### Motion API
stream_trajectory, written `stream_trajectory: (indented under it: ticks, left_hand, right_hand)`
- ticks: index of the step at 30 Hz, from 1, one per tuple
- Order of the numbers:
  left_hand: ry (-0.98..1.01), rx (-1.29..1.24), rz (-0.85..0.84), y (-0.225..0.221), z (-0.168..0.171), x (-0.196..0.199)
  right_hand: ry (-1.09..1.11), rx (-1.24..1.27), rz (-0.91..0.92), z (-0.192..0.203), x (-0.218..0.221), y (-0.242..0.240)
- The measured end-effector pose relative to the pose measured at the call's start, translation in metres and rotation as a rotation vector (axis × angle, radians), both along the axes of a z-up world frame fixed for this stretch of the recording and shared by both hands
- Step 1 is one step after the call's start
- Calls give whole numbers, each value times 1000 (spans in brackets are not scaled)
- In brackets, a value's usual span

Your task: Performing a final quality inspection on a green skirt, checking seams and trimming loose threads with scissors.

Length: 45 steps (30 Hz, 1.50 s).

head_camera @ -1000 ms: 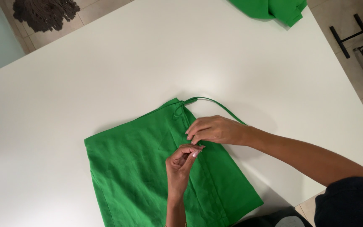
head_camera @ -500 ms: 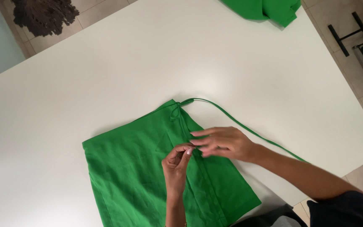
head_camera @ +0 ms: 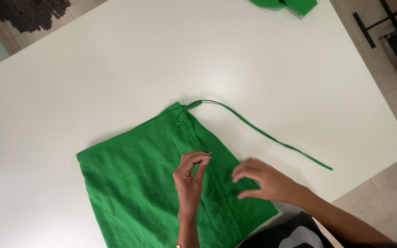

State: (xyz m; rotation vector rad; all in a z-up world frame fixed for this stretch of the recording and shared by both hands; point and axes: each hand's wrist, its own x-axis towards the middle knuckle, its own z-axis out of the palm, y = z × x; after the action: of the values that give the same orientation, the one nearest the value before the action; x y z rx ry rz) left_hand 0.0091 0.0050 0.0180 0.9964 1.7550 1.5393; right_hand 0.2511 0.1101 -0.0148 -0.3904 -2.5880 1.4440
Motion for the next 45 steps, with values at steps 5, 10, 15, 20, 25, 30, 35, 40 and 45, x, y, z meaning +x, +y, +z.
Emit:
stream_trajectory:
  ticks: [5,10,15,20,25,30,35,40,45]
  left_hand:
    - [70,-21,0,1,0,3]
    - [102,-6,86,1,0,2]
    - [27,-62,272,3,-3,4]
    - [139,-113,298,2,-20,1]
    - [-141,27,169,14,-7,4]
    - [17,-127,-50,15,-22,-5]
    - [364,-98,-122,5,-53,-4]
    - [481,-14,-155,-1,-69,-5]
    - [539,18,-200,-5,-77,2]
  right_hand:
    - [-167,-281,-298,29,-83,17]
    - [-148,-674,-367,30,-101,22]
    - [-35,-638,-491,26,-97,23]
    - [-61,-627,-594,10,-86,29]
    - [-87,-618,-594,11,-89,33]
    - [-234,-416,-460,23,-92,35]
    - [-177,-493,-395,13,-85,35]
    - [-155,-481,-355,10,-80,23]
    - [-113,-492,-265,10,-74,5]
